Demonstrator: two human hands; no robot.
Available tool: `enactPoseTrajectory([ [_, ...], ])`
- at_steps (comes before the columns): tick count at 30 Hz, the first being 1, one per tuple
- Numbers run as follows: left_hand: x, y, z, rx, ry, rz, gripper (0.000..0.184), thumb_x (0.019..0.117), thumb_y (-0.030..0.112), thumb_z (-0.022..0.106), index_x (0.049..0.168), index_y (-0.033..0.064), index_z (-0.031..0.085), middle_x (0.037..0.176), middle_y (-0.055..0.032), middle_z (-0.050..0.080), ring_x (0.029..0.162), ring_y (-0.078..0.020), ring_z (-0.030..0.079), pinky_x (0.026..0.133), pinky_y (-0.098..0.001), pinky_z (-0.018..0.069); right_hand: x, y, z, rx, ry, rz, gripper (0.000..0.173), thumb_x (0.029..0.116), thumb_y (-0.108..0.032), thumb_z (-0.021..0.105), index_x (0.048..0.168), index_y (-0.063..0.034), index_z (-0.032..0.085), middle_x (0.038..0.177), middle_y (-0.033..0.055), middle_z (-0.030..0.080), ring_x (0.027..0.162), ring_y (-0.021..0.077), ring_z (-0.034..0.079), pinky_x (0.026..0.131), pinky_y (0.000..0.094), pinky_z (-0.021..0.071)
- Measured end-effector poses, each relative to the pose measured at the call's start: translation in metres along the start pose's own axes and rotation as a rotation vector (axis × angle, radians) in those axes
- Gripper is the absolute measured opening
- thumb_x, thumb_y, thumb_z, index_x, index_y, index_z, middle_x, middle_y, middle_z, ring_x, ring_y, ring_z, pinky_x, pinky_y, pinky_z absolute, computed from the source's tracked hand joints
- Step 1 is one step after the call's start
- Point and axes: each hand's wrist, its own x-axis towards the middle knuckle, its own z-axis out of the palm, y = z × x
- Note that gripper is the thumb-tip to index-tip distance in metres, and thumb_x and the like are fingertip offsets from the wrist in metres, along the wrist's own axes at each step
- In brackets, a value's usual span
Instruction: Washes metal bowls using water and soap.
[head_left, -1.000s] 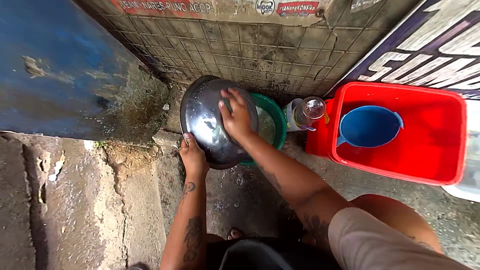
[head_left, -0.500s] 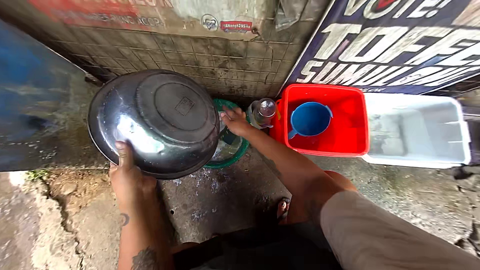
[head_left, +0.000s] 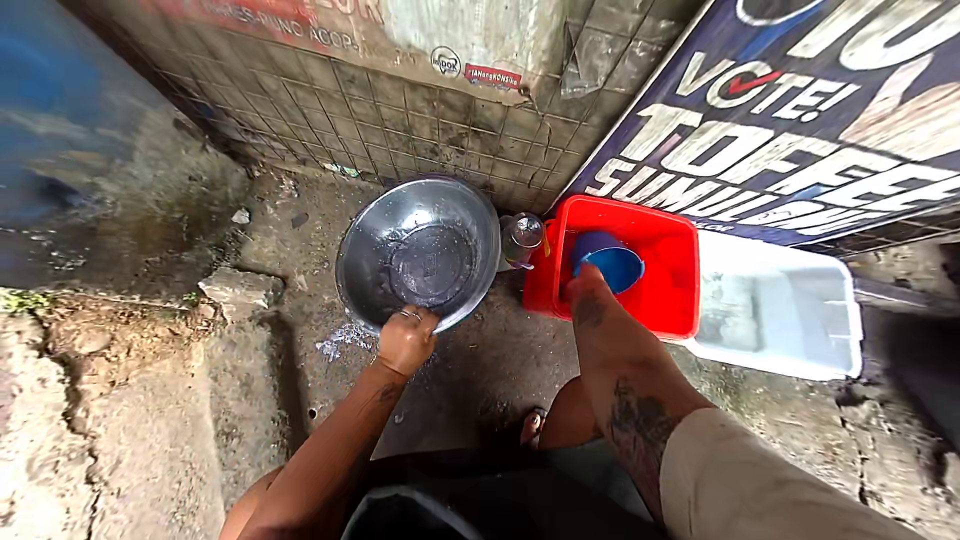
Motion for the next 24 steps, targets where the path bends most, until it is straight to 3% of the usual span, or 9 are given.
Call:
enactPoseTrajectory([
  [5, -0.011, 0.000, 0.016, -0.009, -0.188, -0.015, 0.010, 0.0812, -0.003, 0.068, 0.090, -0.0031, 0.073, 0.093, -0.0231, 0.074, 0.091, -0.0456, 0.072, 0.073, -0.0588, 0.0577, 0.006, -0.027, -0.006, -0.131, 0.175, -0.067, 0.048, 0.1101, -0.036, 0.048, 0.137, 0.0037, 0.049, 0.114, 0.0190, 0.058, 0.091, 0.0262, 0.062, 0.081, 0.0418, 0.0556],
  [7, -0.015, 0.001, 0.016, 0.007, -0.337, -0.034, 0.014, 0.0870, -0.003, 0.063, 0.097, -0.0033, 0.073, 0.101, -0.0235, 0.074, 0.101, -0.0460, 0.071, 0.080, -0.0597, 0.0566, 0.019, -0.034, -0.019, -0.608, 0.163, -0.128, 0.047, 0.1083, -0.029, 0.053, 0.136, 0.0096, 0.050, 0.122, 0.0232, 0.060, 0.103, 0.0269, 0.064, 0.090, 0.0398, 0.0545],
  [9, -0.006, 0.006, 0.010, 0.005, -0.628, -0.113, 0.025, 0.0958, -0.002, 0.054, 0.116, -0.0041, 0.068, 0.121, -0.0251, 0.069, 0.121, -0.0456, 0.063, 0.098, -0.0595, 0.0497, 0.026, -0.048, -0.024, -1.349, 0.073, -0.124, 0.050, 0.1047, -0.026, 0.057, 0.140, 0.0093, 0.053, 0.143, 0.0266, 0.055, 0.134, 0.0341, 0.054, 0.112, 0.0496, 0.0419],
  [12, 0.018, 0.011, 0.006, -0.006, -0.929, -0.254, 0.036, 0.1003, 0.000, 0.049, 0.134, -0.0008, 0.059, 0.136, -0.0237, 0.060, 0.135, -0.0419, 0.051, 0.111, -0.0569, 0.0402, 0.005, -0.064, -0.012, -1.921, -0.063, -0.071, 0.061, 0.0963, -0.022, 0.066, 0.146, 0.0072, 0.047, 0.150, 0.0297, 0.048, 0.140, 0.0428, 0.048, 0.112, 0.0614, 0.0393],
  [14, 0.029, 0.009, 0.007, -0.045, -0.979, -0.319, 0.036, 0.1011, 0.014, 0.056, 0.135, 0.0032, 0.061, 0.135, -0.0223, 0.061, 0.133, -0.0405, 0.052, 0.109, -0.0582, 0.0404, 0.003, -0.067, -0.023, -1.834, -0.036, -0.023, 0.055, 0.0967, -0.025, 0.068, 0.139, 0.0060, 0.054, 0.136, 0.0239, 0.059, 0.123, 0.0325, 0.061, 0.104, 0.0506, 0.0484],
  [15, 0.033, 0.005, 0.009, -0.081, -0.986, -0.343, 0.039, 0.1012, 0.026, 0.060, 0.133, 0.0044, 0.063, 0.132, -0.0222, 0.062, 0.130, -0.0407, 0.055, 0.107, -0.0602, 0.0420, 0.008, -0.067, -0.035, -1.683, -0.034, -0.036, 0.048, 0.0993, -0.027, 0.067, 0.134, 0.0042, 0.057, 0.117, 0.0188, 0.063, 0.098, 0.0251, 0.063, 0.088, 0.0425, 0.0527],
  [17, 0.038, -0.002, 0.016, -0.183, -0.959, -0.416, 0.056, 0.0995, 0.054, 0.059, 0.123, 0.0051, 0.069, 0.121, -0.0221, 0.068, 0.119, -0.0412, 0.062, 0.098, -0.0652, 0.0469, 0.008, -0.072, -0.058, -1.323, -0.048, -0.049, 0.035, 0.1029, -0.032, 0.063, 0.120, -0.0013, 0.061, 0.081, 0.0032, 0.054, 0.060, 0.0110, 0.048, 0.057, 0.0287, 0.0459],
  [19, 0.049, -0.008, 0.020, -0.300, -0.972, -0.562, 0.074, 0.0984, 0.069, 0.047, 0.117, 0.0017, 0.071, 0.118, -0.0245, 0.069, 0.115, -0.0428, 0.064, 0.096, -0.0681, 0.0472, -0.008, -0.082, -0.073, -1.060, -0.051, -0.042, 0.029, 0.1033, -0.035, 0.062, 0.106, -0.0055, 0.060, 0.068, -0.0036, 0.049, 0.049, 0.0055, 0.044, 0.046, 0.0234, 0.0423],
  [24, 0.103, -0.003, 0.003, -0.455, -0.807, -0.768, 0.046, 0.1106, 0.033, 0.043, 0.123, -0.0037, 0.066, 0.123, -0.0261, 0.066, 0.119, -0.0413, 0.062, 0.102, -0.0618, 0.0466, -0.093, -0.102, -0.088, -0.762, -0.185, -0.202, 0.017, 0.1078, -0.019, 0.053, 0.097, -0.0068, 0.056, 0.062, -0.0041, 0.053, 0.045, 0.0041, 0.050, 0.044, 0.0197, 0.0472],
])
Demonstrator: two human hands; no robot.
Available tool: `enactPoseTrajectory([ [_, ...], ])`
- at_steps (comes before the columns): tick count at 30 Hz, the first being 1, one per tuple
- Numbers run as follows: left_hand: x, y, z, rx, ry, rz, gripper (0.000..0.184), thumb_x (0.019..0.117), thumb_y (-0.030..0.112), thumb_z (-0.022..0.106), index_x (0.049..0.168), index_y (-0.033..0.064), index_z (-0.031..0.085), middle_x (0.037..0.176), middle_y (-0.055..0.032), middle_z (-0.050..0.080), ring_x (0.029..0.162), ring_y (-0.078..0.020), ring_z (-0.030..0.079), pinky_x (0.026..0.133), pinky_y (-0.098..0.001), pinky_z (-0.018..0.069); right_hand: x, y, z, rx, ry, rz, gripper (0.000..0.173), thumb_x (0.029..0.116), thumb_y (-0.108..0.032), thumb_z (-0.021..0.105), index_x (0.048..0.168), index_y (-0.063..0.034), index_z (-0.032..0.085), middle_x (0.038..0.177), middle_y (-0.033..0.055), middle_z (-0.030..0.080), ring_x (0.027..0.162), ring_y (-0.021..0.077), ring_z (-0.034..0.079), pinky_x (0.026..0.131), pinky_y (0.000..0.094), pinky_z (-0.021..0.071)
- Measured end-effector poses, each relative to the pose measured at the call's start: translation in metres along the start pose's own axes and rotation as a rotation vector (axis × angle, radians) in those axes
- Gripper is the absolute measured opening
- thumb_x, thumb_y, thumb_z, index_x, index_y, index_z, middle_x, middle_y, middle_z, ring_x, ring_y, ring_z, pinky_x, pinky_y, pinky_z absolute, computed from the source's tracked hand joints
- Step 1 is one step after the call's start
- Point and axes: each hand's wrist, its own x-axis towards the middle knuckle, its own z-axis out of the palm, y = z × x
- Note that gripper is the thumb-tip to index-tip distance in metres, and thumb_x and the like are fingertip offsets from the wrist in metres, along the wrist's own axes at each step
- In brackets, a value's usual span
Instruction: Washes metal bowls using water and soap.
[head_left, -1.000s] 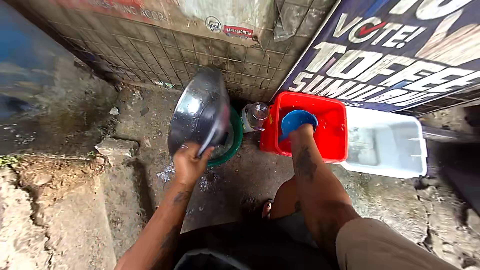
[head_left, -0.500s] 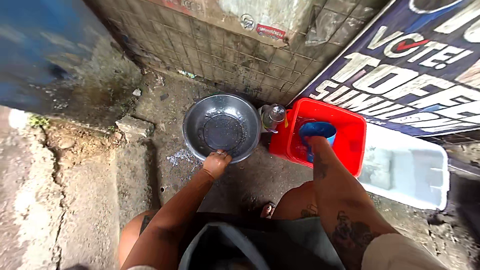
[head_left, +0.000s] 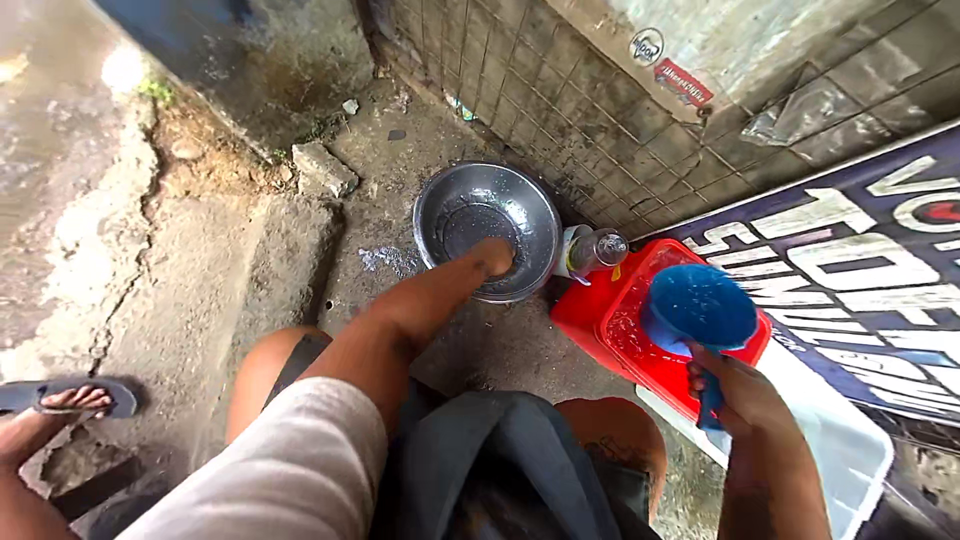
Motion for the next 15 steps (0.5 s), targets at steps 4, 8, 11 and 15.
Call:
enactPoseTrajectory([
  [4, -0.008, 0.057, -0.017, -0.037, 0.074, -0.107, 0.060, 0.1002, 0.011, 0.057, 0.155, 0.0015, 0.034, 0.134, -0.0293, 0.058, 0.124, -0.0439, 0.059, 0.099, -0.0602, 0.0496, -0.057, -0.027, 0.001, 0.072, -0.143, -0.210, 0.008, 0.1057, -0.006, 0.046, 0.107, -0.0041, 0.054, 0.071, -0.0021, 0.064, 0.054, 0.0069, 0.063, 0.052, 0.0221, 0.0579],
  [8, -0.052, 0.097, -0.027, -0.137, 0.100, -0.071, 0.033, 0.1024, 0.017, 0.059, 0.125, -0.0071, 0.064, 0.123, -0.0267, 0.065, 0.116, -0.0387, 0.064, 0.097, -0.0555, 0.0497, -0.081, -0.046, 0.029, -0.045, -0.135, -0.331, 0.006, 0.1007, -0.001, 0.053, 0.106, -0.0032, 0.051, 0.069, -0.0030, 0.062, 0.050, 0.0039, 0.060, 0.047, 0.0186, 0.0538],
  [11, -0.051, 0.100, -0.023, -0.106, 0.081, 0.021, 0.034, 0.1061, 0.025, 0.055, 0.125, -0.0018, 0.065, 0.121, -0.0214, 0.067, 0.113, -0.0332, 0.065, 0.097, -0.0511, 0.0502, -0.084, -0.053, 0.054, -0.117, -0.082, -0.361, 0.010, 0.1005, -0.003, 0.058, 0.107, -0.0008, 0.051, 0.068, -0.0016, 0.061, 0.048, 0.0039, 0.058, 0.046, 0.0191, 0.0526],
  [15, -0.013, 0.086, -0.015, 0.186, 0.057, 0.044, 0.031, 0.1017, 0.019, 0.061, 0.122, -0.0028, 0.068, 0.126, -0.0240, 0.066, 0.121, -0.0407, 0.061, 0.101, -0.0588, 0.0476, -0.075, -0.058, 0.083, -0.222, -0.006, -0.437, 0.017, 0.0983, -0.007, 0.063, 0.106, 0.0005, 0.051, 0.070, -0.0006, 0.059, 0.051, 0.0045, 0.060, 0.049, 0.0209, 0.0544],
])
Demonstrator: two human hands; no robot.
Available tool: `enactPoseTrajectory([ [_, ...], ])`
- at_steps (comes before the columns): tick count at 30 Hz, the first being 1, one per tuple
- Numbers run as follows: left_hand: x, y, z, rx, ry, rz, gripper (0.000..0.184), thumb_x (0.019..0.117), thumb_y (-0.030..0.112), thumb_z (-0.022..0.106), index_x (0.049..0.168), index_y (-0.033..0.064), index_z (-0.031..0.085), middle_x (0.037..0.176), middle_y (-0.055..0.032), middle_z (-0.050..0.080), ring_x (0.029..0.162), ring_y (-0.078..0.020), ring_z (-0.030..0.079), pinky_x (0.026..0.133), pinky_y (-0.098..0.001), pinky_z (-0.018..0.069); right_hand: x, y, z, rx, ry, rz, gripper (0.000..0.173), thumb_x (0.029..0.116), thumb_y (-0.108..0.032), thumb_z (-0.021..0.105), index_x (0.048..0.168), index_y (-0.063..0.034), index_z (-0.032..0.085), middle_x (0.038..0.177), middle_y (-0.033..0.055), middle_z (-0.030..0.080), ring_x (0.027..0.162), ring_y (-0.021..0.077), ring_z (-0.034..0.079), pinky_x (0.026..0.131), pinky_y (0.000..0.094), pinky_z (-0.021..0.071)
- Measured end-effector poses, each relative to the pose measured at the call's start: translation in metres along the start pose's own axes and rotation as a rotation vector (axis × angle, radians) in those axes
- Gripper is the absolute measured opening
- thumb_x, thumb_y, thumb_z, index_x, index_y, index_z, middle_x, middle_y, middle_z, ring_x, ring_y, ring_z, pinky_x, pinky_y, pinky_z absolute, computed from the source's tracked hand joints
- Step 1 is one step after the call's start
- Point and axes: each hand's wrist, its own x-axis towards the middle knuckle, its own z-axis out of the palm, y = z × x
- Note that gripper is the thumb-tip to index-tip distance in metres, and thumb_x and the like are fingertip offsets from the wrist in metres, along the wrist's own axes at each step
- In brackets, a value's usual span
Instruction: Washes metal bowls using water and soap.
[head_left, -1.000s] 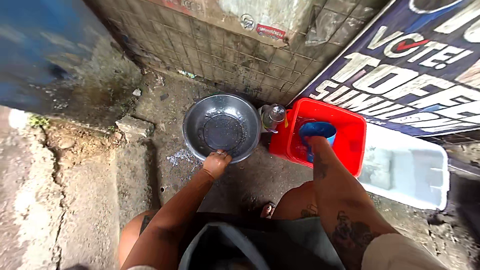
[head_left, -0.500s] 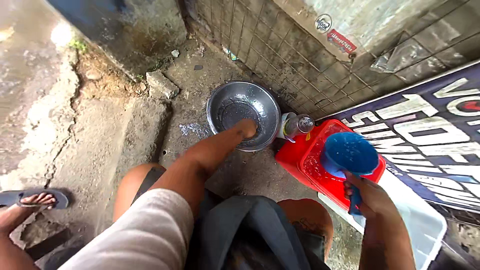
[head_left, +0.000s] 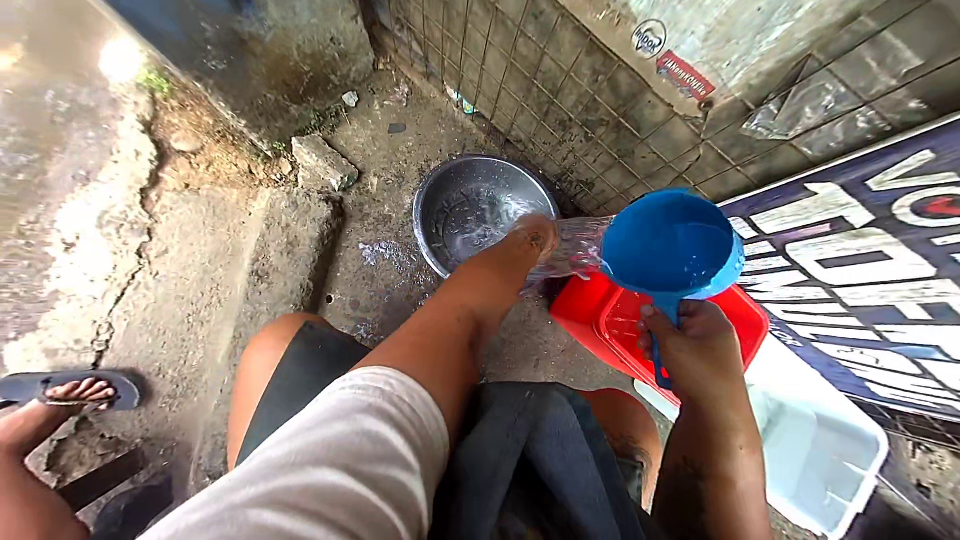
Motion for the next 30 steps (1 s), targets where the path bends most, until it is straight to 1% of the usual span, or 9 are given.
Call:
enactPoseTrajectory([
  [5, 0.019, -0.024, 0.009, -0.261, 0.065, -0.165, 0.034, 0.0993, 0.026, 0.063, 0.109, -0.0056, 0.071, 0.118, -0.0248, 0.068, 0.113, -0.0396, 0.065, 0.095, -0.0596, 0.0507, 0.016, -0.009, 0.029, -0.264, 0.033, -0.092, 0.028, 0.0964, -0.013, 0.068, 0.113, 0.0048, 0.055, 0.084, 0.0093, 0.063, 0.063, 0.0151, 0.065, 0.061, 0.0348, 0.0583],
  [10, -0.011, -0.016, -0.008, -0.175, 0.075, 0.002, 0.034, 0.1039, 0.018, 0.058, 0.128, -0.0050, 0.065, 0.131, -0.0241, 0.064, 0.125, -0.0386, 0.060, 0.105, -0.0544, 0.0460, 0.022, -0.020, 0.063, -0.404, 0.044, -0.103, 0.035, 0.0962, -0.016, 0.070, 0.118, 0.0075, 0.056, 0.096, 0.0188, 0.064, 0.078, 0.0263, 0.068, 0.076, 0.0468, 0.0572],
  [13, 0.040, -0.024, 0.007, -0.216, 0.117, 0.091, 0.037, 0.1031, 0.028, 0.058, 0.121, -0.0035, 0.068, 0.124, -0.0241, 0.067, 0.120, -0.0392, 0.063, 0.101, -0.0598, 0.0487, 0.030, -0.005, 0.071, -0.092, 0.081, -0.107, 0.028, 0.0969, -0.011, 0.068, 0.114, 0.0074, 0.055, 0.083, 0.0088, 0.066, 0.062, 0.0144, 0.067, 0.061, 0.0318, 0.0599],
  [15, 0.054, -0.034, 0.011, -0.275, 0.155, 0.147, 0.038, 0.1062, 0.023, 0.053, 0.131, -0.0034, 0.064, 0.131, -0.0233, 0.065, 0.126, -0.0371, 0.061, 0.108, -0.0549, 0.0456, 0.027, 0.002, 0.067, 0.344, 0.099, -0.037, 0.014, 0.1012, -0.003, 0.060, 0.110, 0.0046, 0.052, 0.075, 0.0053, 0.068, 0.057, 0.0121, 0.068, 0.054, 0.0273, 0.0616],
  [19, 0.029, -0.079, -0.006, -0.350, 0.416, -0.003, 0.049, 0.0983, 0.006, 0.058, 0.147, 0.0078, 0.049, 0.130, -0.0256, 0.063, 0.120, -0.0419, 0.063, 0.099, -0.0598, 0.0519, 0.007, 0.004, 0.042, 0.732, 0.321, 0.018, 0.015, 0.1117, -0.015, 0.041, 0.105, -0.0054, 0.051, 0.073, -0.0016, 0.067, 0.061, 0.0099, 0.069, 0.060, 0.0259, 0.0627],
  [23, 0.007, -0.186, -0.006, -0.270, 0.800, -0.292, 0.068, 0.0868, 0.014, 0.071, 0.150, 0.0059, 0.048, 0.148, -0.0283, 0.048, 0.138, -0.0491, 0.044, 0.110, -0.0639, 0.0404, 0.016, 0.021, 0.035, 0.796, 0.440, -0.084, 0.019, 0.1134, -0.017, 0.029, 0.113, -0.0070, 0.046, 0.082, 0.0013, 0.069, 0.070, 0.0144, 0.072, 0.068, 0.0308, 0.0638],
  [25, -0.004, -0.221, 0.001, -0.483, 0.685, -0.479, 0.062, 0.0933, 0.025, 0.069, 0.146, -0.0007, 0.048, 0.141, -0.0307, 0.053, 0.132, -0.0478, 0.052, 0.106, -0.0642, 0.0446, 0.028, 0.018, 0.054, 0.724, 0.384, -0.054, 0.020, 0.1126, -0.012, 0.033, 0.130, -0.0036, 0.038, 0.096, 0.0048, 0.064, 0.082, 0.0142, 0.071, 0.073, 0.0319, 0.0632],
  [28, -0.008, -0.236, 0.016, -0.895, 0.434, -0.530, 0.048, 0.0970, 0.037, 0.068, 0.126, -0.0012, 0.064, 0.116, -0.0253, 0.067, 0.102, -0.0365, 0.068, 0.090, -0.0560, 0.0545, 0.044, 0.020, 0.108, 0.367, 0.079, -0.138, 0.064, 0.1029, 0.000, 0.047, 0.154, 0.0122, 0.011, 0.127, 0.0242, 0.053, 0.109, 0.0209, 0.064, 0.092, 0.0350, 0.0571],
  [30, -0.012, -0.229, 0.019, -0.955, 0.292, -0.497, 0.062, 0.0927, 0.029, 0.077, 0.143, 0.0038, 0.050, 0.119, -0.0235, 0.065, 0.097, -0.0317, 0.067, 0.085, -0.0492, 0.0565, 0.058, 0.016, 0.148, -0.036, -0.249, -0.148, 0.058, 0.1042, -0.011, 0.054, 0.150, 0.0146, 0.029, 0.145, 0.0312, 0.048, 0.131, 0.0300, 0.055, 0.109, 0.0394, 0.0472],
])
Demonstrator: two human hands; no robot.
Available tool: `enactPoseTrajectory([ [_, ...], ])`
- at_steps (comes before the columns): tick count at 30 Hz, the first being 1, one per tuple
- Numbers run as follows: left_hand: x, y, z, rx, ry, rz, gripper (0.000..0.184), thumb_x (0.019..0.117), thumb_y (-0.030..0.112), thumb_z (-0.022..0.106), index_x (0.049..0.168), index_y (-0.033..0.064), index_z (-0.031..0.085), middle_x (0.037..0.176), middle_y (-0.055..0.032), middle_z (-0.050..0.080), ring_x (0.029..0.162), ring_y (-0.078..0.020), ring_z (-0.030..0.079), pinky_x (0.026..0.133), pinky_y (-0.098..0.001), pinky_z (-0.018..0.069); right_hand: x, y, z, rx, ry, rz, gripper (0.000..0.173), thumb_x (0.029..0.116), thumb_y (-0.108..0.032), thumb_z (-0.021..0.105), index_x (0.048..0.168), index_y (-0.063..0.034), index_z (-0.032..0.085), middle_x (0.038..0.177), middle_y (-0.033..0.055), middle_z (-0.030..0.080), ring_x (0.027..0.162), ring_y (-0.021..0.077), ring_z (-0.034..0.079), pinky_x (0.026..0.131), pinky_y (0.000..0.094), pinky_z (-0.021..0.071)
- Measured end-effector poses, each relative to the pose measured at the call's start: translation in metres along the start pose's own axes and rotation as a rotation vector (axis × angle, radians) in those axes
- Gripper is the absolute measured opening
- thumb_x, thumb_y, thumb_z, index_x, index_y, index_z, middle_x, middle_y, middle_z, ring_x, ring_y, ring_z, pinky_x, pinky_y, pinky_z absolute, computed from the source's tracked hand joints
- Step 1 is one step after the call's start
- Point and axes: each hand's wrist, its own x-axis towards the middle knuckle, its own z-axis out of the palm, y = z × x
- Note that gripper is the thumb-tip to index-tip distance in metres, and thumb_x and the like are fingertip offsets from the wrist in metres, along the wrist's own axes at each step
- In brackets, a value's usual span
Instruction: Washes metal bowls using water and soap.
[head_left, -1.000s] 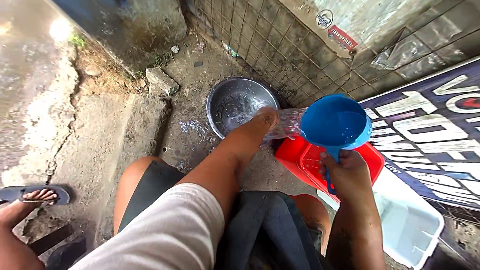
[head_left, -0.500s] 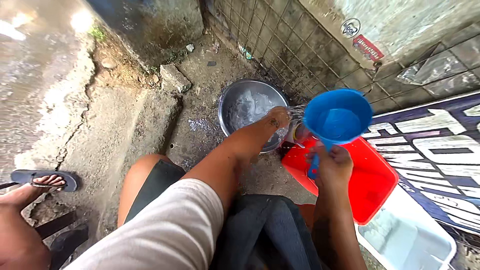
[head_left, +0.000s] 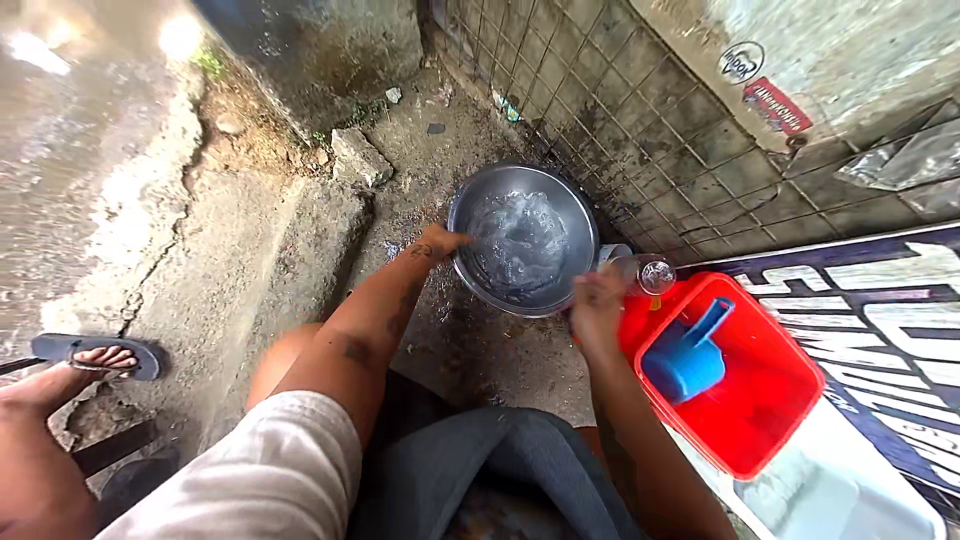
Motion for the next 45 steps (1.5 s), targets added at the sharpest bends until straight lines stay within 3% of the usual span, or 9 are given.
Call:
enactPoseTrajectory([
  [4, -0.023, 0.016, 0.004, 0.035, -0.089, -0.058, 0.079, 0.0953, 0.011, 0.067, 0.159, 0.0097, 0.021, 0.119, -0.0198, 0.060, 0.086, -0.0224, 0.062, 0.074, -0.0371, 0.0543, 0.066, 0.008, 0.047, -0.772, -0.526, 0.133, 0.056, 0.1043, -0.033, 0.059, 0.152, -0.0054, 0.048, 0.160, 0.0283, 0.034, 0.151, 0.0443, 0.027, 0.121, 0.0620, 0.0226],
  [10, -0.045, 0.020, 0.003, -0.124, -0.040, 0.052, 0.061, 0.0891, -0.003, 0.064, 0.146, 0.0066, 0.043, 0.101, -0.0132, 0.060, 0.072, -0.0162, 0.054, 0.060, -0.0319, 0.0473, 0.083, 0.013, 0.088, -0.832, -0.578, 0.116, 0.081, 0.1060, -0.057, 0.043, 0.163, -0.0040, 0.021, 0.165, 0.0312, 0.021, 0.154, 0.0465, 0.020, 0.124, 0.0611, 0.0199],
  [16, -0.092, 0.014, -0.003, -0.231, -0.071, 0.118, 0.052, 0.0892, -0.004, 0.064, 0.138, 0.0074, 0.049, 0.093, -0.0094, 0.062, 0.069, -0.0127, 0.059, 0.058, -0.0281, 0.0506, 0.097, -0.013, 0.095, -0.826, -0.164, 0.149, 0.063, 0.1085, -0.043, 0.040, 0.159, -0.0043, 0.035, 0.165, 0.0264, 0.028, 0.154, 0.0417, 0.023, 0.124, 0.0625, 0.0156],
  [20, -0.112, 0.010, 0.007, -0.326, -0.166, 0.057, 0.045, 0.0896, -0.008, 0.058, 0.132, 0.0049, 0.049, 0.096, -0.0085, 0.061, 0.073, -0.0131, 0.060, 0.061, -0.0287, 0.0518, 0.104, -0.019, 0.124, -0.587, -0.211, -0.437, 0.070, 0.1028, -0.032, 0.058, 0.160, -0.0010, 0.031, 0.165, 0.0296, 0.025, 0.154, 0.0446, 0.025, 0.123, 0.0577, 0.0254],
  [25, -0.121, 0.005, -0.002, -0.339, -0.196, -0.004, 0.035, 0.0901, -0.006, 0.058, 0.122, 0.0059, 0.051, 0.082, -0.0049, 0.058, 0.059, -0.0096, 0.056, 0.050, -0.0232, 0.0462, 0.121, -0.031, 0.127, -0.565, 0.162, -0.044, 0.094, 0.0960, -0.020, 0.062, 0.164, -0.0018, 0.001, 0.167, 0.0347, -0.001, 0.155, 0.0501, 0.009, 0.124, 0.0563, 0.0223],
  [30, -0.117, 0.003, -0.009, -0.333, -0.227, 0.053, 0.039, 0.0911, -0.007, 0.058, 0.127, 0.0048, 0.050, 0.088, -0.0056, 0.057, 0.068, -0.0107, 0.056, 0.058, -0.0253, 0.0485, 0.077, -0.026, 0.168, -0.213, -0.195, -0.730, 0.088, 0.0845, -0.006, 0.071, 0.161, -0.0020, 0.028, 0.169, 0.0296, 0.010, 0.157, 0.0454, 0.009, 0.124, 0.0602, 0.0215],
  [35, -0.111, -0.009, -0.042, -0.422, -0.060, 0.182, 0.052, 0.0900, -0.008, 0.060, 0.139, 0.0062, 0.047, 0.100, -0.0087, 0.063, 0.077, -0.0130, 0.061, 0.065, -0.0297, 0.0522, 0.040, -0.019, 0.077, -0.691, -0.933, -0.501, 0.053, 0.1112, -0.029, 0.035, 0.160, -0.0082, 0.036, 0.170, 0.0199, 0.020, 0.158, 0.0366, 0.014, 0.128, 0.0535, 0.0101],
  [42, -0.117, 0.003, -0.022, -0.466, -0.174, 0.094, 0.041, 0.0913, -0.007, 0.058, 0.129, 0.0065, 0.049, 0.078, -0.0047, 0.058, 0.058, -0.0090, 0.055, 0.050, -0.0218, 0.0462, 0.144, 0.002, 0.091, -0.879, 0.069, -0.406, 0.073, 0.1054, -0.047, 0.040, 0.163, -0.0039, 0.025, 0.169, 0.0290, 0.006, 0.158, 0.0464, 0.001, 0.123, 0.0696, 0.0051],
  [45, -0.111, 0.008, -0.018, -0.450, -0.180, 0.108, 0.043, 0.0923, -0.006, 0.059, 0.132, 0.0069, 0.049, 0.081, -0.0052, 0.059, 0.060, -0.0089, 0.057, 0.051, -0.0214, 0.0471, 0.120, -0.051, 0.144, -0.676, -0.002, -0.367, 0.066, 0.1073, -0.040, 0.044, 0.158, 0.0021, 0.034, 0.165, 0.0332, 0.021, 0.155, 0.0486, 0.017, 0.125, 0.0623, 0.0177],
])
